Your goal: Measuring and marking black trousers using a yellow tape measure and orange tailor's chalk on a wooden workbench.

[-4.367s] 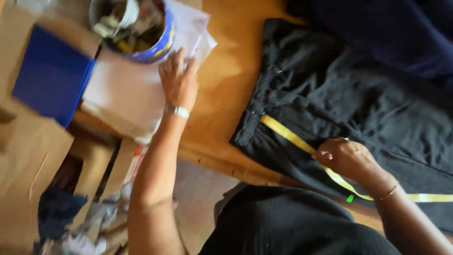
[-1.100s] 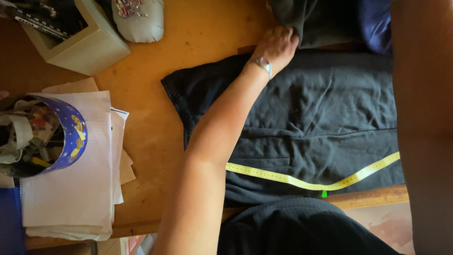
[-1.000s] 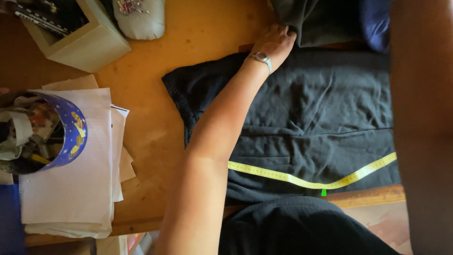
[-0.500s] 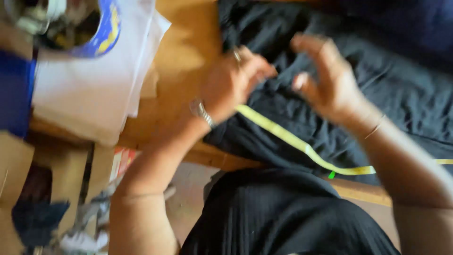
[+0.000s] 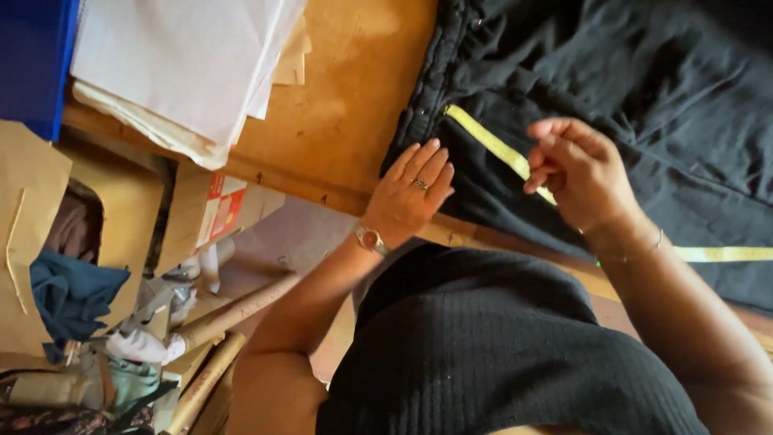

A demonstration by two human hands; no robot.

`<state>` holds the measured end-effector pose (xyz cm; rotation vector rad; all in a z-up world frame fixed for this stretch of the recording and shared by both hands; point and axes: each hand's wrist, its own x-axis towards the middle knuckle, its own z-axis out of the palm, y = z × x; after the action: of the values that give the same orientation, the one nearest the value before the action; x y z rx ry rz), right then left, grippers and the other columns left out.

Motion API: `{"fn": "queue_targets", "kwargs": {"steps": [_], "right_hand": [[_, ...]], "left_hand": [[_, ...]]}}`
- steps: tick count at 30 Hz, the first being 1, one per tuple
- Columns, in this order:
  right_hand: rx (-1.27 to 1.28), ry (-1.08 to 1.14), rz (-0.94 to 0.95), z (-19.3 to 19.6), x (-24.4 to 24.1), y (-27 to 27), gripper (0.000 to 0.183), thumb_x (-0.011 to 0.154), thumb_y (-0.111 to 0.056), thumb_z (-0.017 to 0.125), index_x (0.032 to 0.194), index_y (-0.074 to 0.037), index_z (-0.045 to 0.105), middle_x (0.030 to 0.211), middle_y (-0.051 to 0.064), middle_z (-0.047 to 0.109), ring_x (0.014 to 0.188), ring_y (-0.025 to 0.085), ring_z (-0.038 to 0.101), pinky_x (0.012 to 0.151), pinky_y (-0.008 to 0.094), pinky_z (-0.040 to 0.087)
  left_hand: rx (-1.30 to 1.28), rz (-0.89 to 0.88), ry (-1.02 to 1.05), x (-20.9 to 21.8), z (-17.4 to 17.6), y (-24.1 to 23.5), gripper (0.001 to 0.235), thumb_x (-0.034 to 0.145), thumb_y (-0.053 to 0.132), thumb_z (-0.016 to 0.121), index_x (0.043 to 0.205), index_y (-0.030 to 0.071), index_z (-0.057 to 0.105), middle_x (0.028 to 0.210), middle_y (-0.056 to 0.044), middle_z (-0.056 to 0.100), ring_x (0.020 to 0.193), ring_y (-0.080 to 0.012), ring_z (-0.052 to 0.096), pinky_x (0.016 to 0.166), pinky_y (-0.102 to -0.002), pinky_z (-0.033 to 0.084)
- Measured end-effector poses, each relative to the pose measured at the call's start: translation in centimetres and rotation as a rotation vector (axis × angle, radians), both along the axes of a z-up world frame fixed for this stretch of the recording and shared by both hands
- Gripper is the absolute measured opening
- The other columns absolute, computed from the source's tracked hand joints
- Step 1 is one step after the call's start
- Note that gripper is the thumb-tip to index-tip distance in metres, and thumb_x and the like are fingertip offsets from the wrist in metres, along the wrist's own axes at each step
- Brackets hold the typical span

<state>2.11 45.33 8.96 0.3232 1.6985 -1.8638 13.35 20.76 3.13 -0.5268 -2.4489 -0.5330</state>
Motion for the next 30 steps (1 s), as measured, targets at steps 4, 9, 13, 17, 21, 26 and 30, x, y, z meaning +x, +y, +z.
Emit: {"fn": "queue_targets", "kwargs": {"steps": [4,9,13,17,21,26,30], "right_hand": [[-0.016,0.011,-0.006,-1.7,-0.8,-0.9,0.027,0.104,-0.016,0.067,0.124,0.001,0.062,0.074,0.016,0.064,0.057,0.027,0.070,0.056,0.046,0.065],[-0.271,-0.160,-0.039,-0.7,-0.8,-2.0,0.010,0.100,-0.011,0.069,0.107,-0.003,0.068,0.067,0.003,0.056,0.051,0.014,0.061,0.044,0.032,0.060],[0.251,0.192,0.095,0.9,-0.6,-3.8,0.024,0.090,-0.011,0.083,0.110,-0.006,0.072,0.070,0.002,0.060,0.049,0.005,0.054,0.042,0.015,0.046],[0.908,0.787,0.627,-1.2,-0.8,-4.4,0.037,0.088,-0.032,0.083,0.118,-0.014,0.070,0.095,0.001,0.070,0.086,0.023,0.067,0.078,0.040,0.051],[1.032,0.628,0.744,-0.6,-1.1,-5.3,0.049,0.084,-0.039,0.083,0.120,-0.016,0.059,0.083,-0.001,0.070,0.080,0.031,0.069,0.068,0.047,0.051],[0.902,0.896,0.681,-2.1,-1.3,-4.2,0.023,0.087,-0.024,0.082,0.102,-0.013,0.069,0.100,0.005,0.066,0.078,0.029,0.067,0.071,0.042,0.052],[0.779,0.757,0.641,-1.1,-2.2,-4.0,0.023,0.094,-0.020,0.075,0.111,-0.010,0.064,0.085,0.006,0.069,0.071,0.025,0.064,0.071,0.038,0.047]], "left_hand": [[0.025,0.002,0.049,-0.1,0.3,-0.2,0.022,0.103,0.018,0.062,0.114,-0.001,0.065,0.121,-0.020,0.066,0.124,-0.0373,0.063,0.111,-0.048,0.047],[0.201,0.013,0.045,-0.3,3.2,-1.4,0.015,0.097,0.021,0.071,0.101,0.007,0.071,0.108,-0.010,0.069,0.108,-0.0307,0.069,0.100,-0.045,0.053],[0.299,0.288,0.049,-4.2,6.5,-3.2,0.030,0.102,0.019,0.062,0.077,0.003,0.055,0.062,-0.017,0.051,0.062,-0.0420,0.058,0.063,-0.047,0.050],[0.717,0.320,-0.681,-9.2,0.4,-5.6,0.050,0.097,0.049,0.055,0.118,0.004,0.062,0.110,-0.015,0.074,0.100,-0.0299,0.072,0.086,-0.040,0.054],[1.002,0.183,-1.117,-12.3,2.8,-6.3,0.039,0.094,0.046,0.063,0.074,0.020,0.042,0.070,0.008,0.041,0.066,-0.0075,0.046,0.058,-0.028,0.042],[0.866,0.230,-0.788,-13.5,-1.2,-6.4,0.016,0.088,0.029,0.067,0.086,0.013,0.067,0.071,0.006,0.062,0.065,-0.0067,0.054,0.059,-0.029,0.045],[0.814,0.203,-0.656,-13.8,-2.2,-7.3,0.015,0.090,0.028,0.070,0.089,0.013,0.070,0.072,0.008,0.068,0.066,-0.0051,0.056,0.061,-0.030,0.046]]}}
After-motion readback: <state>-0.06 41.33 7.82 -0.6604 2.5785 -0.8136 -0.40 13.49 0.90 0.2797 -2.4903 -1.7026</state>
